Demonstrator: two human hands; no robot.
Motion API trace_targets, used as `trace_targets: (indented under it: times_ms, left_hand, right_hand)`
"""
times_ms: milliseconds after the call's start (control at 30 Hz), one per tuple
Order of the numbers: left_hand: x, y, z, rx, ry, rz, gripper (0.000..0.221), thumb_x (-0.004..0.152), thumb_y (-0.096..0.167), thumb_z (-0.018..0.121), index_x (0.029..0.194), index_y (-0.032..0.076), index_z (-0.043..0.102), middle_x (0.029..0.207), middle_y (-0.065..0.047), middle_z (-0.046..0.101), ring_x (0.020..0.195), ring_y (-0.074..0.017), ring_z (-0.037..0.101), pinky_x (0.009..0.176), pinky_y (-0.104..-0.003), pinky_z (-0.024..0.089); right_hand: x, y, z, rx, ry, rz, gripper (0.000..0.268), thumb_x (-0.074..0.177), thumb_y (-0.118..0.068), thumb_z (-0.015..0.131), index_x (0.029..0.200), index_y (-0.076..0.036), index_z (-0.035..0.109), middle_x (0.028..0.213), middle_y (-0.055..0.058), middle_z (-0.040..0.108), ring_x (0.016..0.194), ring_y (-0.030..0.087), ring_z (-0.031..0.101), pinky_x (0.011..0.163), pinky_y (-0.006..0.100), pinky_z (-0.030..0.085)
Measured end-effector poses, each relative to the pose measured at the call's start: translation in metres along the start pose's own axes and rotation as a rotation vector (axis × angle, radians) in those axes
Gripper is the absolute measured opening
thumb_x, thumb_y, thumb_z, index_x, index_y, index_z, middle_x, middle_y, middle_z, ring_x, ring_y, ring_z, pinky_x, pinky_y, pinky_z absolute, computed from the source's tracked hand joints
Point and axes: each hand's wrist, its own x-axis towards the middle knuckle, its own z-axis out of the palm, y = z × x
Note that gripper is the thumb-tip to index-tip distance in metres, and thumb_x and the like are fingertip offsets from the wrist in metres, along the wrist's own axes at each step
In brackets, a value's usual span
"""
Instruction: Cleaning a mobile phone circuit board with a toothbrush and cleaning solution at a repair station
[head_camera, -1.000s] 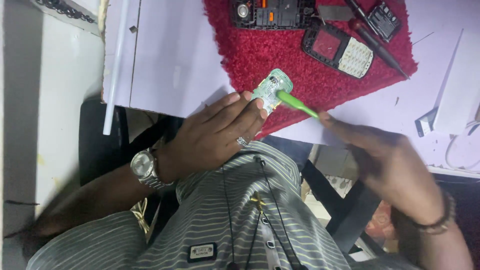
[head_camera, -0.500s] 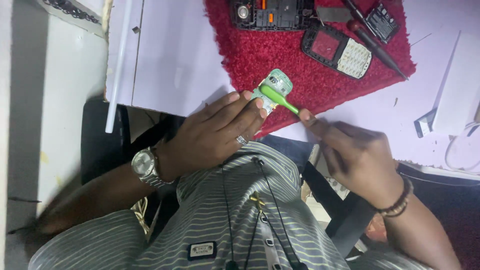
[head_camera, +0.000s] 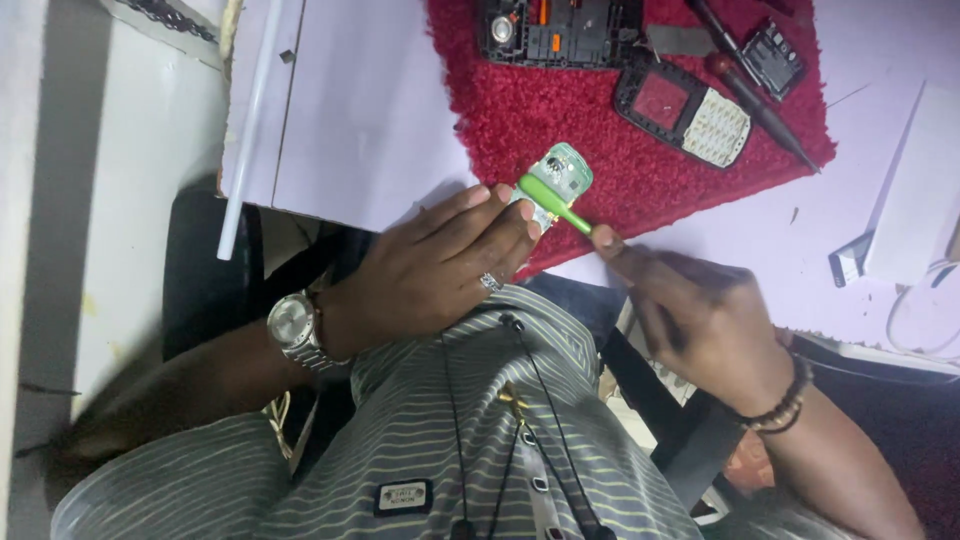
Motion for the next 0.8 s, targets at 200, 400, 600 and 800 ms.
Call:
trace_targets:
  times_ms: [200,400,600,800]
  left_hand:
    - [-0.002,0.000,0.000,0.006,-0.024,0.011,0.028,0.119,0.018,0.056,0.133,0.005,0.076,0.137,-0.009,0.076,0.127,-0.0272,0.070,0.125,-0.037,0.044]
    - [-0.004,0.000,0.003,-0.020,-0.022,0.024,0.030,0.119,0.014,0.052,0.135,0.002,0.075,0.140,-0.011,0.075,0.130,-0.0304,0.068,0.126,-0.040,0.043]
    - [-0.003,0.000,0.002,0.009,0.002,0.015,0.025,0.119,0.017,0.059,0.133,0.004,0.075,0.137,-0.007,0.075,0.126,-0.0261,0.070,0.125,-0.037,0.044]
    - [-0.007,-0.002,0.006,0.060,-0.011,0.060,0.025,0.119,0.015,0.057,0.136,0.007,0.074,0.139,-0.007,0.074,0.126,-0.0263,0.070,0.123,-0.038,0.046]
  right_hand:
    - [0.000,0.010,-0.009,0.004,0.012,-0.021,0.022,0.094,0.017,0.060,0.103,-0.003,0.061,0.099,0.009,0.077,0.061,0.015,0.069,0.056,0.033,0.060]
    - [-0.013,0.032,-0.028,-0.138,0.044,-0.012,0.029,0.100,0.013,0.065,0.121,0.001,0.081,0.091,0.007,0.071,0.072,0.020,0.063,0.064,0.035,0.052]
    - [-0.049,0.088,-0.077,-0.170,0.048,0.105,0.026,0.116,0.007,0.068,0.141,0.007,0.075,0.127,0.020,0.075,0.086,0.027,0.067,0.079,0.040,0.053]
    - [-0.031,0.278,-0.068,0.638,0.091,0.442,0.041,0.102,-0.040,0.049,0.133,-0.015,0.058,0.151,0.008,0.062,0.140,0.024,0.063,0.128,0.039,0.051]
